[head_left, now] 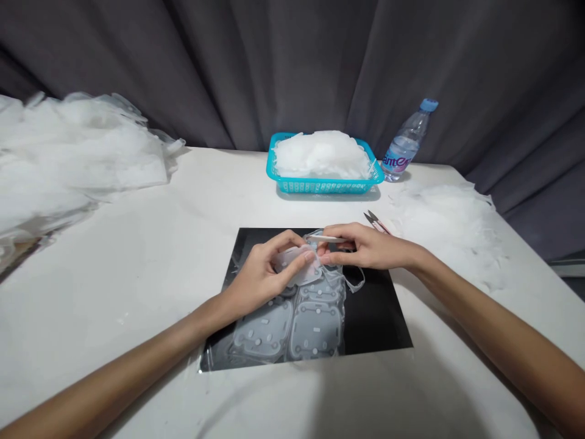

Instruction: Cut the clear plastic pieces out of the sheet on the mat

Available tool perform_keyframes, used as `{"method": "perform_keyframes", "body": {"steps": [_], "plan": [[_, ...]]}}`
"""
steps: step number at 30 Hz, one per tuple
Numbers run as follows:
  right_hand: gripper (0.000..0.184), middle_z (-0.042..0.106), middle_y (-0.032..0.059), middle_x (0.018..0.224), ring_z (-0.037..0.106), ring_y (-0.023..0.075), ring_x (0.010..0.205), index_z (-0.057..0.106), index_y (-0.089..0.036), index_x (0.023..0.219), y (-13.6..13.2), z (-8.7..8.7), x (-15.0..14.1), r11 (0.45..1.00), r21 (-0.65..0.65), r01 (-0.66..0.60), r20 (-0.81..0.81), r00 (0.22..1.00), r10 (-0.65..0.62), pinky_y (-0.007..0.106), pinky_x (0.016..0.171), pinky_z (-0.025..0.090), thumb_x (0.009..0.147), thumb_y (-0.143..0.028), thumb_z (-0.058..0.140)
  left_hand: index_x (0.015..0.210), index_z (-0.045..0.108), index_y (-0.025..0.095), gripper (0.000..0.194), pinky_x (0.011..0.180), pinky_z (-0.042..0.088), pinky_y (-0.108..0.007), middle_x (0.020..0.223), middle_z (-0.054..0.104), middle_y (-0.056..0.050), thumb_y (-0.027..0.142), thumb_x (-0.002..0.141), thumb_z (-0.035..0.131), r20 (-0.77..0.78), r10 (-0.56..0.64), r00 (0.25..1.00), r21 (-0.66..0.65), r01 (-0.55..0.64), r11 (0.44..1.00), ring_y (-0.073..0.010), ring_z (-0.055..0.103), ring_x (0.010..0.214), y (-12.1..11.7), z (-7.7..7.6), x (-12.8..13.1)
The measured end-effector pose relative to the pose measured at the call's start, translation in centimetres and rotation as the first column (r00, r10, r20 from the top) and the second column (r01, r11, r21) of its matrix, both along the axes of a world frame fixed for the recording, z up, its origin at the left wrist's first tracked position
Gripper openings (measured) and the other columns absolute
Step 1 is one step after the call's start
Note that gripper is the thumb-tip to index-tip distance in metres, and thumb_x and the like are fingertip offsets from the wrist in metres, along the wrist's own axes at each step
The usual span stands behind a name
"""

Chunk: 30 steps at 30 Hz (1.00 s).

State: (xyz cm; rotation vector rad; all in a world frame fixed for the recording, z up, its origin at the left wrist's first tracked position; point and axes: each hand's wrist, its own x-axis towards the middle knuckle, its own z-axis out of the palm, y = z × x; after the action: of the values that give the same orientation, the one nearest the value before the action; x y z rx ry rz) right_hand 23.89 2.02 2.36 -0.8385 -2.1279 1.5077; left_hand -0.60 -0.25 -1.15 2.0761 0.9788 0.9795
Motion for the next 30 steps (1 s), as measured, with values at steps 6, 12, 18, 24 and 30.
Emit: {"method": "perform_keyframes", "body": {"steps": [6,12,18,24,30], "plan": [[0.023,0.063,0.0002,0.088,0.05,0.0122,0.076,0.069,-0.015,0.098,-0.5,0.3,-0.3,0.999,0.048,-0.018,0.038,0.999,0.016,0.024,0.068,0.039,0.099,-0.038,0.067,0.101,0.062,0.019,0.001,0.065,0.051,-0.02,0.087,0.071,0.0,0.018,0.102,0.062,-0.066,-0.05,0.997,0.227,0.064,0.972,-0.0098,0.067,0.07,-1.5,-0.6,-0.2],[0.005,0.069,0.0023,0.094,0.06,0.0176,0.086,0.066,-0.019,0.093,-0.2,0.1,0.4,0.941,0.312,-0.129,0.38,0.925,0.0,0.027,0.077,0.041,0.096,-0.019,0.062,0.095,0.059,0.02,0.017,0.052,0.044,-0.018,0.077,0.065,0.002,0.033,0.1,0.068,0.252,0.398,0.882,0.037,-0.42,0.907,-0.0089,0.058,0.06,0.3,-0.3,-0.1],[0.01,0.073,0.0028,0.096,0.062,0.0171,0.085,0.072,-0.019,0.097,0.9,0.4,2.2,0.948,0.32,-0.001,0.343,0.932,-0.115,0.026,0.075,0.042,0.097,-0.024,0.063,0.097,0.065,0.018,0.028,0.049,0.045,-0.017,0.078,0.068,0.002,0.046,0.096,0.072,0.285,0.238,0.928,-0.203,-0.184,0.962,-0.0085,0.057,0.057,1.3,-0.2,-0.3],[0.029,0.068,0.0029,0.098,0.057,0.0152,0.08,0.071,-0.019,0.106,0.4,0.7,1.5,0.92,0.363,0.147,0.173,0.96,-0.221,0.026,0.071,0.042,0.106,-0.044,0.056,0.095,0.077,0.02,0.016,0.056,0.048,-0.016,0.085,0.077,0.002,0.037,0.094,0.078,0.022,-0.058,0.998,-0.108,0.06,0.992,-0.0084,0.065,0.064,-0.2,0.2,-0.6],[0.026,0.069,0.0053,0.1,0.063,0.0195,0.091,0.066,-0.019,0.099,-0.4,0.9,1.4,0.857,0.514,0.031,0.427,0.857,-0.288,0.03,0.08,0.042,0.111,-0.031,0.047,0.11,0.077,0.021,0.012,0.083,0.056,-0.022,0.103,0.08,-0.001,0.023,0.101,0.069,-0.029,-0.183,0.983,0.111,0.186,0.976,-0.0131,0.074,0.091,-0.4,-0.2,-0.8]]}}
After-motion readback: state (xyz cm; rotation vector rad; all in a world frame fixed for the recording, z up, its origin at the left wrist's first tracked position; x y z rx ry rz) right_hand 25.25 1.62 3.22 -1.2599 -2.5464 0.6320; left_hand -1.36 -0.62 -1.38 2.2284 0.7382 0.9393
